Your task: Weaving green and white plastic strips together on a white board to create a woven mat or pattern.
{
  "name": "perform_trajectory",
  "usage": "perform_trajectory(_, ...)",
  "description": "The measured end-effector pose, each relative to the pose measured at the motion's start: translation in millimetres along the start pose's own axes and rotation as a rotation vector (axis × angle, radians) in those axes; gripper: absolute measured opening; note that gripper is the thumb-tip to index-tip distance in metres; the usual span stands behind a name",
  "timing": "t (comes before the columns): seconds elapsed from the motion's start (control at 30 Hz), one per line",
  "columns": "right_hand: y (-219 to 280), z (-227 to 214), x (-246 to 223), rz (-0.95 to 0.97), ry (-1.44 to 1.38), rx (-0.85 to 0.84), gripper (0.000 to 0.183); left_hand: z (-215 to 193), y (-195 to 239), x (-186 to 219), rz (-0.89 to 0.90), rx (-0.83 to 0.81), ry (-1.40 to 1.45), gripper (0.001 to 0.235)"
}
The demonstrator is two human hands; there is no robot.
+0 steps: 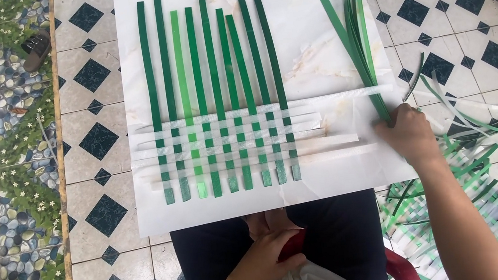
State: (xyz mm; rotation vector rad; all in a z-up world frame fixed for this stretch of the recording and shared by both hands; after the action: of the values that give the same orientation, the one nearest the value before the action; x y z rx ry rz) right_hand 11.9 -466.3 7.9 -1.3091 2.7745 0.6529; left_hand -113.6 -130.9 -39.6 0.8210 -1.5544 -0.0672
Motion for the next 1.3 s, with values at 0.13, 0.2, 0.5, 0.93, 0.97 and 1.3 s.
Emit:
perform_trajectory(0.13,19,-3,14,0.072,0.06,-0.056,0.043,1,1,-4,-0.034,-0.011,-0.006,0.061)
perform_trajectory(0.2,31,-4,20,0.039,-0.026,-0.11,0.034,3,1,-6,-0.069,-0.03,-0.013,0.061)
perform_trajectory(0.5,48,4,90,-0.004,-0.072,0.047,0.045,2,2,-4,-0.017,0.011,-0.008,0.06)
perform_trajectory(0.93,84,37,130,-0.157,-1.168,0.126,0.054,1,6,-4,-0.055,0.029,0.009,0.056)
perform_trajectory(0.97,79,46,137,-0.197,-1.323,0.073,0.055,1,5,-4,-0.05,0.04,0.011,0.055)
perform_trajectory(1.3,102,87,185,-0.018,-1.416,0.252,0.047,4,-2,-14,-0.01,0.067,0.006,0.054)
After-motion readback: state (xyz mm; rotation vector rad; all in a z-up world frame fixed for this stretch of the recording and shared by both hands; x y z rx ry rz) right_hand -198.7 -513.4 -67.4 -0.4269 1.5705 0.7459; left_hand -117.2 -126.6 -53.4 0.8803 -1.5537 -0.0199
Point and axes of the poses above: each hand's wrist, its own y-axis away from the middle knuckle, its own z-axis out of the palm, x = y × z, the point moved 9 cm from there along -y, towards the middle knuckle, and after that the axes turned 5 degrees about y, right-handed, at the moved point
